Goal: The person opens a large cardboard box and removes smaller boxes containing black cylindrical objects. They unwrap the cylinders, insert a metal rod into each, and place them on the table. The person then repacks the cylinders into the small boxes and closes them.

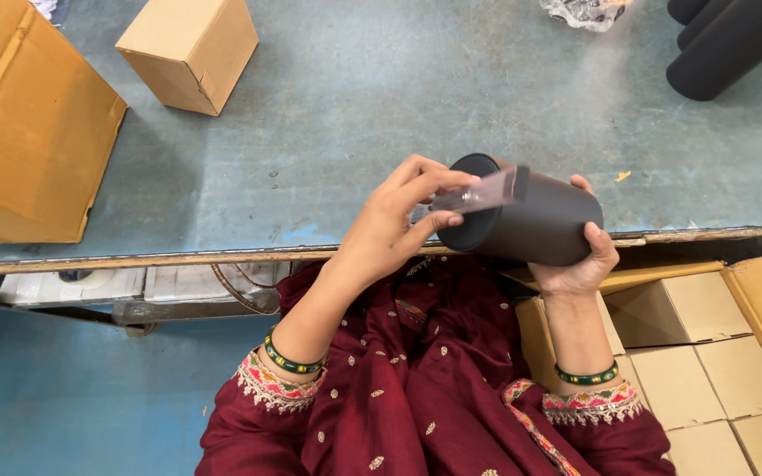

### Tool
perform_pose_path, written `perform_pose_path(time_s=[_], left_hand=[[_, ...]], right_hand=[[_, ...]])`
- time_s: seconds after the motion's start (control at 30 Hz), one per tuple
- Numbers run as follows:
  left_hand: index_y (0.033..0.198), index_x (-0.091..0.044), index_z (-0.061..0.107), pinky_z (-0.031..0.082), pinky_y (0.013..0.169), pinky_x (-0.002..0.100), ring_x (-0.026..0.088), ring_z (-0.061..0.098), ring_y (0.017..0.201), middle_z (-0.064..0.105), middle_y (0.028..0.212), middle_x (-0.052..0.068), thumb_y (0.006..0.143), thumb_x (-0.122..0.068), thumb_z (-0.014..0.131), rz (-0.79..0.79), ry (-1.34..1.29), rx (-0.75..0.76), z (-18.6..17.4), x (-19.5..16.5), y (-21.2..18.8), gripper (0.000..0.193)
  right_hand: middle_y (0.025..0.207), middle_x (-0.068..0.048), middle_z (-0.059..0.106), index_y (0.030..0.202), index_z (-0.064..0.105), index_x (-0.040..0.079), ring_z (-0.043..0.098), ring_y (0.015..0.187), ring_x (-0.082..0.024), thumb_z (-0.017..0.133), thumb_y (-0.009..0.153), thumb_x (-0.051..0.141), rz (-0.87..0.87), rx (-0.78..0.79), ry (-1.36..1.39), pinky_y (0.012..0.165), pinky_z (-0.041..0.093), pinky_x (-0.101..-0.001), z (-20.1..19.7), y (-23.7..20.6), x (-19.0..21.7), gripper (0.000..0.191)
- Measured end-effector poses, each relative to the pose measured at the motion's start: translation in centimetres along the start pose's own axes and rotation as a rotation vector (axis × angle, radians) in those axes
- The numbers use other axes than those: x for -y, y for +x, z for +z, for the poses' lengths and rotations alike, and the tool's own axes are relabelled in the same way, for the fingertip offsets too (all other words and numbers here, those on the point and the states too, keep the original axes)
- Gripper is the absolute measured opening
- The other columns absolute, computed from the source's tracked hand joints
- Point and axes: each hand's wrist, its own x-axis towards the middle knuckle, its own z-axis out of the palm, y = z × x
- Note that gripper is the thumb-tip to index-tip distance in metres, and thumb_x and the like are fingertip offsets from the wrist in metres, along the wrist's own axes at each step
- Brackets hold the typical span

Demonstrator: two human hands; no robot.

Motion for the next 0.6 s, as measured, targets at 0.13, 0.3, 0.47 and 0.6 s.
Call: perform_pose_path(time_s=[0.13, 0.3, 0.47, 0.6], left_hand=[[0.132, -0.015, 0.066, 0.057, 0.093, 0.034, 0.019, 0.067, 0.11, 0.064, 0.121, 0.005, 0.092, -0.009, 0.076, -0.033, 0.036, 0.005, 0.0, -0.2, 0.2, 0.042], [0.134, -0.013, 0.058, 0.062, 0.083, 0.034, 0.019, 0.072, 0.098, 0.068, 0.107, 0.004, 0.087, -0.016, 0.079, -0.096, 0.033, -0.051, 0.0, -0.1, 0.3, 0.051], [0.125, -0.011, 0.052, 0.062, 0.074, 0.034, 0.021, 0.075, 0.09, 0.072, 0.102, 0.006, 0.094, -0.026, 0.079, 0.05, 0.2, -0.142, 0.5, 0.4, 0.1, 0.044], [0.12, -0.01, 0.053, 0.057, 0.066, 0.034, 0.021, 0.071, 0.073, 0.069, 0.083, 0.008, 0.097, -0.027, 0.075, 0.002, 0.354, -0.199, 0.8, 1.0, 0.4, 0.036]], right_hand=[[0.135, -0.013, 0.062, 0.145, 0.051, 0.012, 0.059, 0.129, -0.032, 0.079, 0.078, 0.023, 0.015, 0.003, -0.027, 0.117, 0.048, -0.0506, 0.4, 0.3, 0.1, 0.073], [0.135, -0.013, 0.061, 0.146, 0.051, 0.011, 0.059, 0.129, -0.032, 0.079, 0.078, 0.022, 0.032, 0.013, -0.044, 0.117, 0.048, -0.0501, 0.6, 0.7, 0.0, 0.074], [0.134, -0.014, 0.062, 0.145, 0.051, 0.01, 0.06, 0.127, -0.031, 0.078, 0.077, 0.023, 0.059, -0.027, -0.035, 0.115, 0.048, -0.0483, 0.2, 0.8, -0.5, 0.074], [0.133, -0.014, 0.061, 0.146, 0.05, 0.008, 0.061, 0.126, -0.031, 0.077, 0.079, 0.022, 0.086, -0.021, -0.037, 0.114, 0.049, -0.0464, 0.1, 0.9, -0.7, 0.074]])
